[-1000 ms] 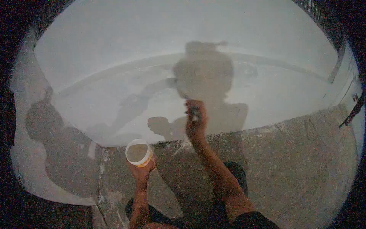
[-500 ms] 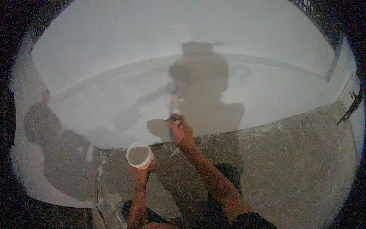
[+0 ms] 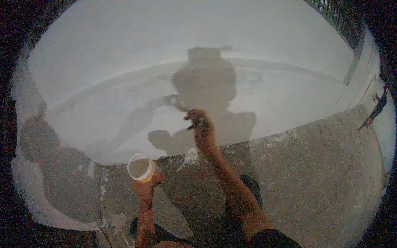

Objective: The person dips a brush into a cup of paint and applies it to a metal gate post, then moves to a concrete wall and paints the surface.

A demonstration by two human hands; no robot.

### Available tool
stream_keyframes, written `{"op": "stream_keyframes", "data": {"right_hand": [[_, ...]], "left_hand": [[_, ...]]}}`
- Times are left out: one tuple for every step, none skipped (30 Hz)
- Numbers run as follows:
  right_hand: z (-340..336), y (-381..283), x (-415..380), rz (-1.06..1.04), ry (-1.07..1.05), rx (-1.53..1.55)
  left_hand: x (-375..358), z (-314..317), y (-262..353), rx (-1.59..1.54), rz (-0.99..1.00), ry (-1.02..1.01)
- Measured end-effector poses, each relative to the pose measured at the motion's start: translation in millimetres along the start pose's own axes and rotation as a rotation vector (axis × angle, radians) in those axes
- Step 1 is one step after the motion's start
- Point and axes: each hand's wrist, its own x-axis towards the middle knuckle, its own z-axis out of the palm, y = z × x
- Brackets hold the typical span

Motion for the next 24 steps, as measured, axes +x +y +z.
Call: {"op": "stream_keyframes", "data": {"right_hand": [[-13.7,-14.6,10.7,0.014,0.055,-0.15],[-32.3,-15.1,17.1,-0.098,0.075,-0.173],[-40.5,-26.8,22.1,-0.11,0.163,-0.097],[-48.2,-38.4,26.0,-0.097,0.257,-0.134],[-48.3,-47.5,26.3,-0.129,0.351,-0.209],[-50.5,-50.9,23.7,-0.175,0.382,-0.176],[-51.2,-52.4,21.5,-0.219,0.413,-0.143],[-46.9,-52.6,21.2,-0.216,0.407,-0.145],[-41.3,-47.3,23.8,-0.38,0.399,-0.306],[-36.9,-46.3,23.4,-0.545,0.391,-0.465],[-30.3,-43.8,22.4,-0.544,0.396,-0.461],[-22.9,-39.8,22.4,-0.57,0.396,-0.607],[-13.0,-34.1,21.5,-0.591,0.397,-0.751],[-2.7,-25.4,21.0,-0.557,0.388,-0.735],[9.0,-16.8,18.3,-0.583,0.322,-0.764],[20.3,-6.6,11.2,-0.499,0.275,-0.787],[33.1,1.4,1.7,-0.415,0.225,-0.81],[55.4,-3.5,-8.3,-0.247,0.152,-0.687],[71.9,-21.7,-10.8,-0.289,0.025,-0.727],[88.4,-26.7,-18.7,-0.158,-0.055,-0.683],[96.0,-33.4,-21.3,-0.183,-0.113,-0.626],[101.1,-36.9,-24.4,-0.207,-0.172,-0.568],[106.3,-36.0,-26.7,-0.202,-0.169,-0.567],[111.0,-36.7,-28.3,-0.123,-0.22,-0.393]], "left_hand": [[2.3,0.5,-5.0,-0.068,-0.027,-0.019],[4.7,-0.2,-6.5,-0.134,-0.053,-0.037],[5.9,0.0,-1.8,-0.138,-0.051,-0.036],[7.2,1.8,4.0,-0.108,-0.068,-0.007],[6.7,3.0,12.2,-0.076,-0.086,0.026],[6.5,6.0,23.1,-0.081,-0.086,0.036],[5.7,9.7,35.7,-0.066,-0.032,0.024],[4.6,10.4,44.2,-0.048,0.02,0.008],[9.2,10.5,45.7,-0.05,0.019,0.008],[9.7,10.3,49.7,-0.013,0.002,-0.02],[10.9,7.6,51.8,0.029,-0.015,-0.048],[12.0,6.4,50.5,0.033,-0.01,-0.049],[11.7,4.7,46.5,0.069,-0.002,-0.032],[11.6,7.4,40.6,0.106,0.005,-0.018],[11.9,6.5,32.4,0.113,0.012,-0.022],[10.3,4.5,20.5,0.168,0.044,-0.005],[8.2,3.0,11.1,0.22,0.075,0.013],[9.0,-0.7,2.8,0.219,0.074,0.007],[11.4,-6.3,-4.6,0.154,0.027,-0.02],[11.3,-6.2,-8.9,0.09,-0.022,-0.049],[8.4,1.1,4.4,0.092,-0.028,-0.057],[7.4,7.0,27.9,0.128,-0.003,-0.04],[8.1,7.8,40.1,0.164,0.026,-0.019],[7.5,6.9,36.8,0.168,0.024,-0.018]]}}
